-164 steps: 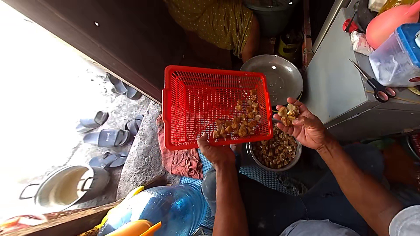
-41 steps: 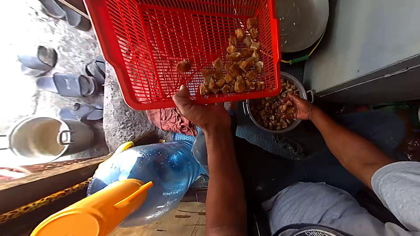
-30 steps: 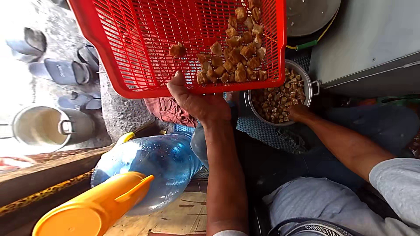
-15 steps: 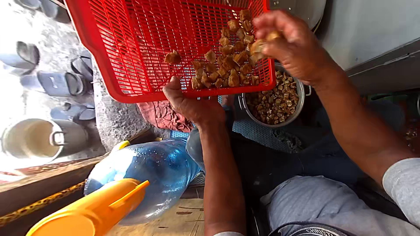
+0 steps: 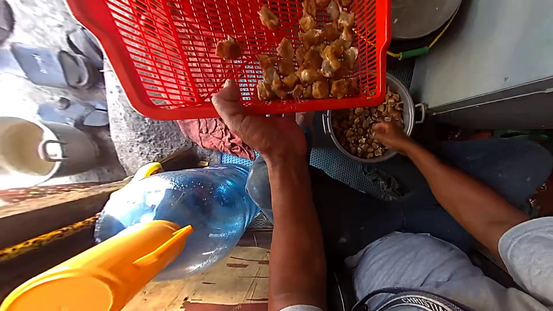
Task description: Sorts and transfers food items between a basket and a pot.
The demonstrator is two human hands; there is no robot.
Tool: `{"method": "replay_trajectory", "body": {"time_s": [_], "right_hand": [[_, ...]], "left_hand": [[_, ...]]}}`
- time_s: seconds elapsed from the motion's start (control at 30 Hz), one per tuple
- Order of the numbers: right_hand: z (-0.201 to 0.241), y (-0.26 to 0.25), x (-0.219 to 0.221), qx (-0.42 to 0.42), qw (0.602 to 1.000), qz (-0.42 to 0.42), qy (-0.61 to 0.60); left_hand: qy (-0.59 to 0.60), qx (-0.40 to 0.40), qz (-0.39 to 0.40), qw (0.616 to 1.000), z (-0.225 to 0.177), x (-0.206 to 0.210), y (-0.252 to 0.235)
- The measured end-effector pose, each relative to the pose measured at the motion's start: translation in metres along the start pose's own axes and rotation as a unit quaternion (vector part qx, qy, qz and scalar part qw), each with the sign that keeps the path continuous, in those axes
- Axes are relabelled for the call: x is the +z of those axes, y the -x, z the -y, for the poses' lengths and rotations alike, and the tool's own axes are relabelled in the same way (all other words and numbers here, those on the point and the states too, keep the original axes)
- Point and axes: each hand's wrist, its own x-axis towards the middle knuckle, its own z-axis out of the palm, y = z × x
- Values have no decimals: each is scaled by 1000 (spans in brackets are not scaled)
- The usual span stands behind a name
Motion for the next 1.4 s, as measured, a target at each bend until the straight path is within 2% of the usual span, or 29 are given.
{"method": "replay_trajectory", "body": {"time_s": [0.07,0.17,0.3,0.47,0.57,0.63,0.67,0.73,0.8,0.87,1.0,1.17,1.27,1.4], "right_hand": [[-25,-11,31,24,987,48,149],[-30,-6,53,16,965,46,257],[-41,-14,53,-45,956,71,280],[-40,-10,58,-40,959,80,269],[-39,-13,57,-49,985,71,152],[-37,-17,52,-4,998,59,-12],[-37,-18,48,23,992,53,-116],[-32,-18,32,85,945,70,-307],[-25,-16,12,123,902,115,-398],[-24,-12,-1,121,873,155,-447],[-22,1,-10,100,843,164,-503],[-16,15,-22,35,784,198,-587],[0,33,-28,27,785,172,-594],[19,51,-43,-25,790,156,-592]], "left_hand": [[-9,-4,-16,1000,-1,1,3],[-22,-9,-16,1000,1,-2,2],[-9,2,6,1000,2,1,-1],[-5,-2,-11,1000,5,1,-1],[-3,0,-16,1000,4,3,0],[-3,-6,-23,1000,4,5,1],[-4,-10,-24,1000,4,4,1],[-7,-14,-21,1000,4,6,3],[-7,-13,-21,1000,3,9,5],[-13,-11,-30,999,2,11,7],[-32,-8,-75,997,-1,18,13],[-46,-21,-70,996,2,15,11],[-42,-32,-69,996,0,16,14],[-40,-42,-74,996,-2,17,14]]}}
